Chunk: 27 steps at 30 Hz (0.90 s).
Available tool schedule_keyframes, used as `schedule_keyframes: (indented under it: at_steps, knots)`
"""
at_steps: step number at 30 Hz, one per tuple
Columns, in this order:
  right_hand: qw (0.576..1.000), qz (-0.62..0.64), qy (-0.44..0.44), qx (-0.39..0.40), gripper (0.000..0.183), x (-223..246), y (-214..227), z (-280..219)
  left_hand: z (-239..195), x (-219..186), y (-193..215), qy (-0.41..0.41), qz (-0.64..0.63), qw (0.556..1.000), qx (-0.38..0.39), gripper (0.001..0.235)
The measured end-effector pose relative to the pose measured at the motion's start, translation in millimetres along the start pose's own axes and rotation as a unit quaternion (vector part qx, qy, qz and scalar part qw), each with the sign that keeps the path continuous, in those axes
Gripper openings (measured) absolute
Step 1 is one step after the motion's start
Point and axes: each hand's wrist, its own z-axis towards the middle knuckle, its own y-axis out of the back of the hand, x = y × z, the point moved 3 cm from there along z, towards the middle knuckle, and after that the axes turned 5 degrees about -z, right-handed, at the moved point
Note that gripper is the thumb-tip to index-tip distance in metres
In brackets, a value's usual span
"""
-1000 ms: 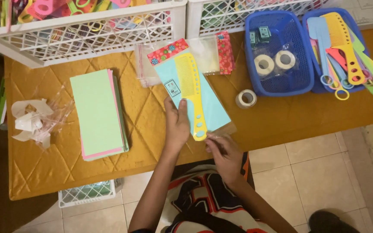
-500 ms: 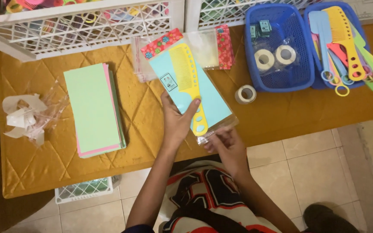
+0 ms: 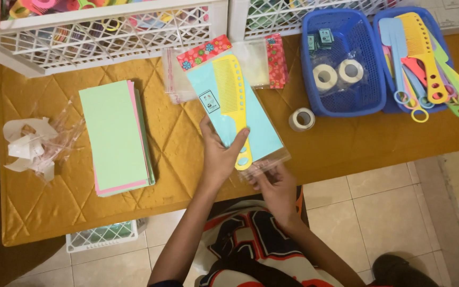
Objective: The person packages small paper cards and plastic toys into clear plastic bags, securing them with tape.
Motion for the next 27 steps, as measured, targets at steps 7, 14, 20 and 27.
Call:
schedule_keyframes:
  at_steps: [7, 14, 20, 27]
  knots:
    - [0.999, -0.009, -0.035, -0.006, 0.01, -0.3, -3.8, -0.2, -3.1, -8.3, 0.0, 0.007, 0.022, 1.0, 0.003, 0.078]
    - [0.998, -0.008, -0.062, -0.009, 0.014, 17.1, -5.9, -0.4, -3.6, -16.8, -2.3, 0.013, 0.039, 0.999, 0.01, 0.079]
    - [0.998, -0.019, -0.053, -0.01, 0.012, 18.8, -6.8, 0.4, -4.1, -17.4, -2.2, 0.012, 0.053, 0.998, 0.012, 0.079]
    - [0.975, 0.203, -0.078, 0.034, 0.041, -12.6, -0.3, 2.0, -4.4, 11.0, -2.4, -0.002, -0.005, 1.0, -0.006, 0.084]
